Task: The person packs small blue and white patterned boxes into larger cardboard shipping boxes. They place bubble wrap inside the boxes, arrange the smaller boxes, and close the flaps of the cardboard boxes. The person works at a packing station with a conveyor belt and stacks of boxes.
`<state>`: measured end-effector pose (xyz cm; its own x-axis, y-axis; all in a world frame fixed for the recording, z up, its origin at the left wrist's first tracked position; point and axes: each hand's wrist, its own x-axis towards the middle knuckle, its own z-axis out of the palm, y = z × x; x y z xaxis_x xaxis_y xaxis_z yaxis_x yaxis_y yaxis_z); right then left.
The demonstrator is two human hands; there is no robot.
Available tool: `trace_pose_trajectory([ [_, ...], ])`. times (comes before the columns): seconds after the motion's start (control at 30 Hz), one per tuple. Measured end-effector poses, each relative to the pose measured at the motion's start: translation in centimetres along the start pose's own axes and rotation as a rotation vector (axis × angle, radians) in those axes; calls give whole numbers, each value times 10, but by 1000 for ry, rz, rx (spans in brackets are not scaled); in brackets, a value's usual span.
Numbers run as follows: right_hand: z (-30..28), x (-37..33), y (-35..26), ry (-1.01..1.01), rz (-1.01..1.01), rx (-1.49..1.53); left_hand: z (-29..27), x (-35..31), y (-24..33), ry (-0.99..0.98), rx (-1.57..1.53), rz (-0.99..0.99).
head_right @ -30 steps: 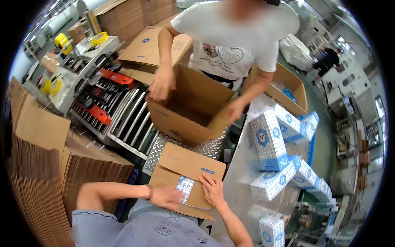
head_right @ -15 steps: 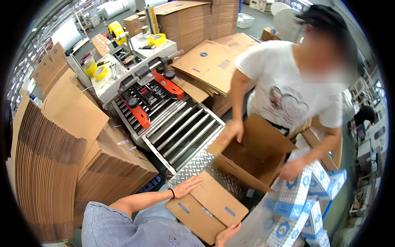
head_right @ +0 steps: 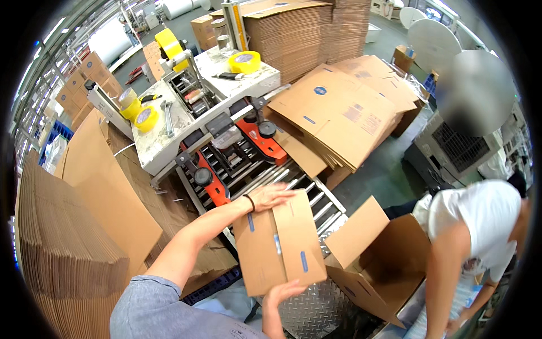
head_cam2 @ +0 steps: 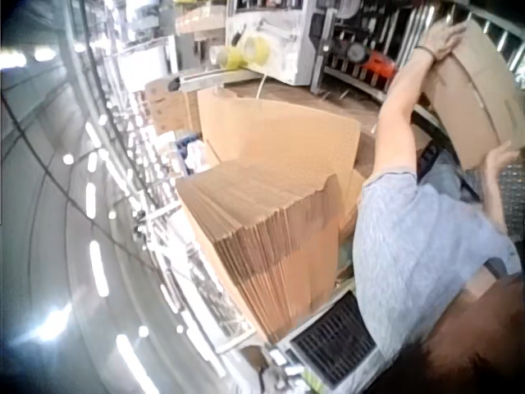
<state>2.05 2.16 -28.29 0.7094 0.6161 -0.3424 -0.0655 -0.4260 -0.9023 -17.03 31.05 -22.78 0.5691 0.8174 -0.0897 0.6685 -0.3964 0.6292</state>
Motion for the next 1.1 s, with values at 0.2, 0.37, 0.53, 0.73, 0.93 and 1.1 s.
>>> trace_pose_trajectory([
  [0.2,129,130,-62,-138,-500,-336,-19,0,-25,216,427,76],
  [0.37,208,141,-108,-299,-580,-349,-61,-8,-61,309,432,-101],
  [0.53,265,119,-125,-301,-511,-319,-93,-6,-103,332,402,-66],
  [0.73,289,87,-131,-529,-557,-251,4,13,-46,913,292,122],
  [0.93,106,78,1,-501,-638,-241,50,-57,109,840,-603,-100],
  [1.1,-118,91,162,-903,-528,-682,-21,-157,171,918,-281,-38],
])
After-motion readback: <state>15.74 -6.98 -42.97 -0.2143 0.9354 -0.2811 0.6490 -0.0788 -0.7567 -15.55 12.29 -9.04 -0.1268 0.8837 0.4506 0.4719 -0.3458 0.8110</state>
